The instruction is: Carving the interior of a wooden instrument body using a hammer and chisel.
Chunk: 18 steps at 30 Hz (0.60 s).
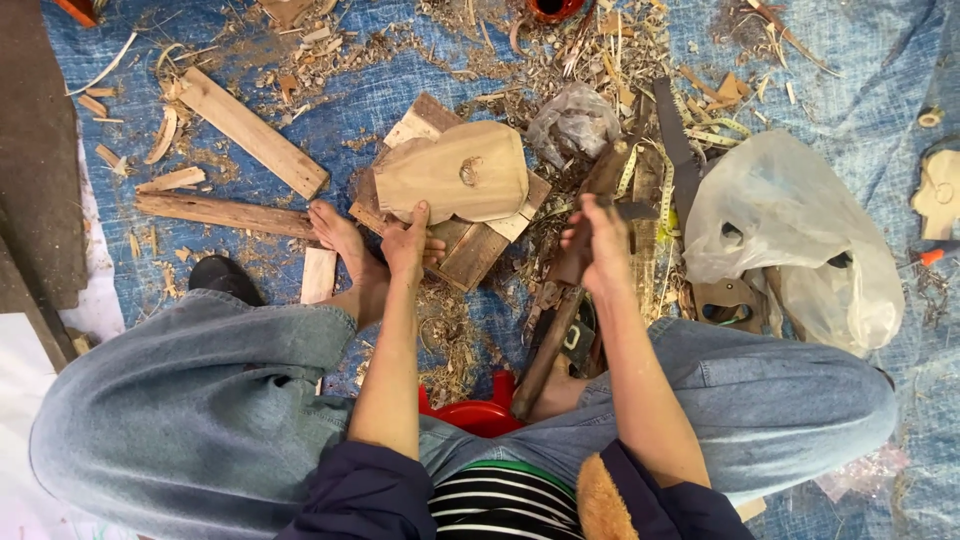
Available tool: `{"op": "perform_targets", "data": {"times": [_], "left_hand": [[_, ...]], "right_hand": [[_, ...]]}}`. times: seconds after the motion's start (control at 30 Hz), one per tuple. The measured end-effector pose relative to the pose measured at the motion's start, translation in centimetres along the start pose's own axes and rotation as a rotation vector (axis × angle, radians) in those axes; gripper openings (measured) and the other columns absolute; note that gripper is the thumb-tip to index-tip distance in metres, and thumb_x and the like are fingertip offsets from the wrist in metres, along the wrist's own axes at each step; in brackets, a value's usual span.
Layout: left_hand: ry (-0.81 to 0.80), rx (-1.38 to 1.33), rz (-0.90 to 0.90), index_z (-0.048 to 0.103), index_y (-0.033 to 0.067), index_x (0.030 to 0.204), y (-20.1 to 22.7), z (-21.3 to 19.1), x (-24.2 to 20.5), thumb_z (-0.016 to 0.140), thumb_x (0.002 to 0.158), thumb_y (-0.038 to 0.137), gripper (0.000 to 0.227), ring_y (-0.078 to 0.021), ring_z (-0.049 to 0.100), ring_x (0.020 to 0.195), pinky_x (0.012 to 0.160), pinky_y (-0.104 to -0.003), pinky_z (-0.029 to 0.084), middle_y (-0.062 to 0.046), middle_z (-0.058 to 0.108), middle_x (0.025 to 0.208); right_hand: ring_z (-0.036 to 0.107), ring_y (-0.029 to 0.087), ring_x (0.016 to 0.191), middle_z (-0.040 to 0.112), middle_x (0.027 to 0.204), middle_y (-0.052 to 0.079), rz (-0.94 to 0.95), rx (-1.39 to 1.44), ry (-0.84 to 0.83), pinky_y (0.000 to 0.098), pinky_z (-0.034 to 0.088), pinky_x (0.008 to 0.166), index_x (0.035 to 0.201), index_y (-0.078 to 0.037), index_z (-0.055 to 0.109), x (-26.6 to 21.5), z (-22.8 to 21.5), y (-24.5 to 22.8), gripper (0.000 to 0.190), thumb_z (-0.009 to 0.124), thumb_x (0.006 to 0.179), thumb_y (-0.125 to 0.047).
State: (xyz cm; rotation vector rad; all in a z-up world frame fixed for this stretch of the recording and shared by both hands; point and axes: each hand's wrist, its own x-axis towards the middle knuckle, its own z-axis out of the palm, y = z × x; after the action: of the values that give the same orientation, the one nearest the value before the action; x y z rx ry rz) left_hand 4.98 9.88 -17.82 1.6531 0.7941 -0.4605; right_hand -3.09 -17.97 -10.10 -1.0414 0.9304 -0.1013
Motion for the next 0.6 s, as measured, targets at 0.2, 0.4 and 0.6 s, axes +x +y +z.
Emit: {"op": "perform_targets", "data": {"times": [0.2,0.4,0.6], "left_hand": [[0.076,0.135,0.081,0.068,0.0014,0.077,-1.1,-1.2,0.4,0.069,0.092,0.046,0.047,-0.0233,0.066,0.038,0.036,-0.033,0.058,-0.015,0.067,0.052],[0.302,0.322,0.995,0.064,0.0081,0.101,0.9,0.7,-5.0,0.065,0.087,-0.001,0.017,-0.0382,0.071,0.082,0.071,-0.045,0.059,-0.016,0.070,0.085],[-0.225,0.514,1.683,0.051,0.0261,0.149,0.2,4.8,-14.3,0.051,0.075,-0.001,0.079,-0.0389,0.036,0.145,0.121,-0.052,0.029,-0.013,0.044,0.153]], "right_hand": [[0.069,0.024,0.085,0.070,0.109,0.016,0.110,-0.092,-0.294,0.0324,0.056,0.069,0.136,-0.011,0.057,-2.7,2.3,1.6,0.043,0.061,0.103,-0.039],[0.067,0.019,0.065,0.073,0.103,0.020,0.230,0.024,-0.389,0.0259,0.054,0.049,0.139,-0.009,0.058,-7.0,3.0,2.1,0.052,0.061,0.099,-0.043],[0.055,0.016,0.066,0.070,0.108,0.012,0.321,0.181,-0.269,0.0246,0.039,0.052,0.135,-0.016,0.063,-5.2,0.9,4.2,0.053,0.071,0.092,-0.046]]}}
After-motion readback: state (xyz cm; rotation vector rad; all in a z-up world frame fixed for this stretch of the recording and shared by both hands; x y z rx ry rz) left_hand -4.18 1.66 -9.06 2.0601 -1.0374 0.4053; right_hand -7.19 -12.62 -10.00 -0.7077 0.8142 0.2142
